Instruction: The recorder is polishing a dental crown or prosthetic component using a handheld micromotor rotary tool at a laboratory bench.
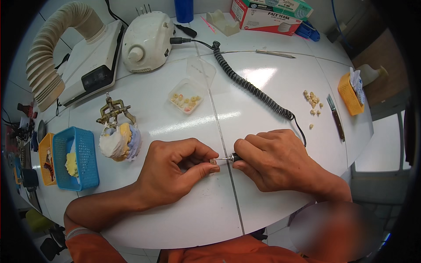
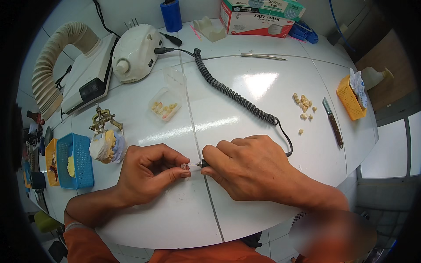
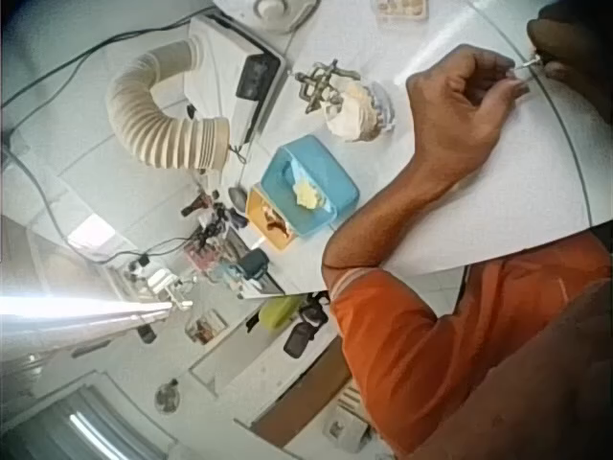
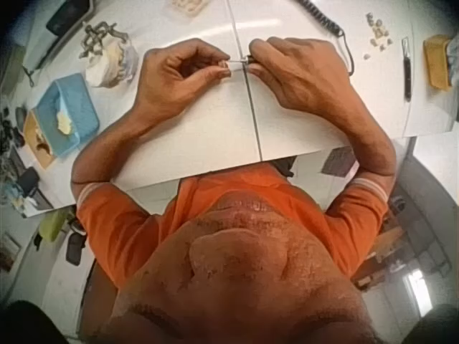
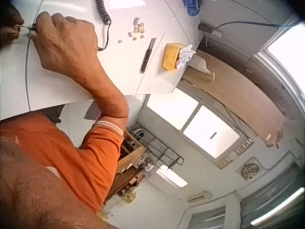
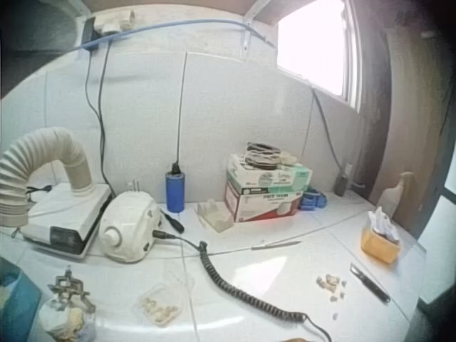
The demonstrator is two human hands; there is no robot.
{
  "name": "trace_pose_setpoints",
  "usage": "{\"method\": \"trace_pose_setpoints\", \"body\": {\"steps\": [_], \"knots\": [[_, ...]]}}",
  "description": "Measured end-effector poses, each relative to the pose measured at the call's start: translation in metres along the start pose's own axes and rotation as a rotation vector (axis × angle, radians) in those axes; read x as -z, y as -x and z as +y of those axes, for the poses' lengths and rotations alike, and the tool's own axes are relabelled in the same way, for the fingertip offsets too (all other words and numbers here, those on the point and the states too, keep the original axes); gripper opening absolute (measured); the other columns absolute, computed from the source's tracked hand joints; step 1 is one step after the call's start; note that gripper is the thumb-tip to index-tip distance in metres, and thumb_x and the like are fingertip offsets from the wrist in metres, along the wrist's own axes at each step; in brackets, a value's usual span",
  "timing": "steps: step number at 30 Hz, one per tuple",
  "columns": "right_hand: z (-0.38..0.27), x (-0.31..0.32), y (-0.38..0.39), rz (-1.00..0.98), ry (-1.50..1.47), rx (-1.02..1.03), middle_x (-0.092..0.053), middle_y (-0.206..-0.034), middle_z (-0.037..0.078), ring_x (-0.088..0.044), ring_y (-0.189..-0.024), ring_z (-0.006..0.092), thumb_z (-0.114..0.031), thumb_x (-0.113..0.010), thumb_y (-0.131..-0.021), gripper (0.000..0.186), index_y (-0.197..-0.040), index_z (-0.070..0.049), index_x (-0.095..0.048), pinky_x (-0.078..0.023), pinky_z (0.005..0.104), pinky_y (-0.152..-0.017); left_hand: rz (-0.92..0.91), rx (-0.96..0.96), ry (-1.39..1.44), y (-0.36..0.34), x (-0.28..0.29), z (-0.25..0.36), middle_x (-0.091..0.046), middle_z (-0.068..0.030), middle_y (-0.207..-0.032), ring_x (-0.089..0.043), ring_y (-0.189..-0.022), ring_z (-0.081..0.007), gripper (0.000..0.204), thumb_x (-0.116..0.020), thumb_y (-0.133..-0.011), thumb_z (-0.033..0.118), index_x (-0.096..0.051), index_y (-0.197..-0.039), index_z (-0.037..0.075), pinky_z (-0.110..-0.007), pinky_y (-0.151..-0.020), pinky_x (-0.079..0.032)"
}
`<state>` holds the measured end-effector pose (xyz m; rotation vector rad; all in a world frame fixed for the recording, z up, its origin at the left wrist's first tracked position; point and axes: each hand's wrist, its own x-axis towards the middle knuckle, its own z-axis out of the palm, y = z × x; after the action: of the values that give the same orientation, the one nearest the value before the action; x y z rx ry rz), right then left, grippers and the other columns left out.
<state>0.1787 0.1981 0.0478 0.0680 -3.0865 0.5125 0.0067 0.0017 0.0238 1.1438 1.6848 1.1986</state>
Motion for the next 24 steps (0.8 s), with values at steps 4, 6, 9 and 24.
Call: {"method": "trace_pose_setpoints", "body": {"steps": [4, 6, 9, 24], "knots": [[-0.0005, -0.0009, -0.0001, 0.018, 0.003, -0.013, -0.062, -0.069, 0.008, -0.068, -0.06, 0.0295, -0.034, -0.068, -0.103, 0.031, -0.09, -0.007, -0.059, -0.05, 0.043, -0.052, -0.012, 0.006, -0.014, 0.0003, 0.0009, 0.0013, -0.081, -0.0115, -0.095, -0.078, -0.087, -0.013, 0.014, -0.08, -0.094, -0.001, -0.076, -0.106, -0.006, -0.025, -0.077, -0.061], [-0.0015, 0.0003, -0.0001, 0.002, 0.003, -0.012, -0.062, -0.068, 0.008, -0.069, -0.061, 0.0293, -0.033, -0.068, -0.103, 0.031, -0.09, -0.007, -0.058, -0.05, 0.043, -0.052, -0.014, -0.005, -0.005, 0.0007, 0.0003, 0.0, -0.081, -0.0116, -0.095, -0.078, -0.088, -0.0136, 0.015, -0.08, -0.094, -0.001, -0.076, -0.107, -0.007, -0.025, -0.078, -0.062], [0.0005, 0.0004, -0.0006, -0.009, -0.012, -0.01, -0.062, -0.069, 0.008, -0.069, -0.061, 0.0294, -0.034, -0.068, -0.103, 0.031, -0.089, -0.007, -0.058, -0.05, 0.043, -0.052, -0.018, 0.007, -0.002, -0.0003, 0.001, -0.0003, -0.081, -0.0117, -0.096, -0.078, -0.089, -0.0139, 0.015, -0.08, -0.094, -0.001, -0.075, -0.108, -0.007, -0.025, -0.079, -0.062], [-0.0007, -0.0004, 0.0004, 0.005, 0.008, 0.0, -0.062, -0.069, 0.008, -0.069, -0.061, 0.0294, -0.034, -0.068, -0.103, 0.031, -0.091, -0.007, -0.059, -0.051, 0.0428, -0.053, -0.004, -0.005, -0.028, 0.0, 0.0005, 0.0013, -0.081, -0.0109, -0.094, -0.077, -0.086, -0.0127, 0.015, -0.08, -0.093, -0.001, -0.076, -0.107, -0.006, -0.025, -0.076, -0.061]]}}
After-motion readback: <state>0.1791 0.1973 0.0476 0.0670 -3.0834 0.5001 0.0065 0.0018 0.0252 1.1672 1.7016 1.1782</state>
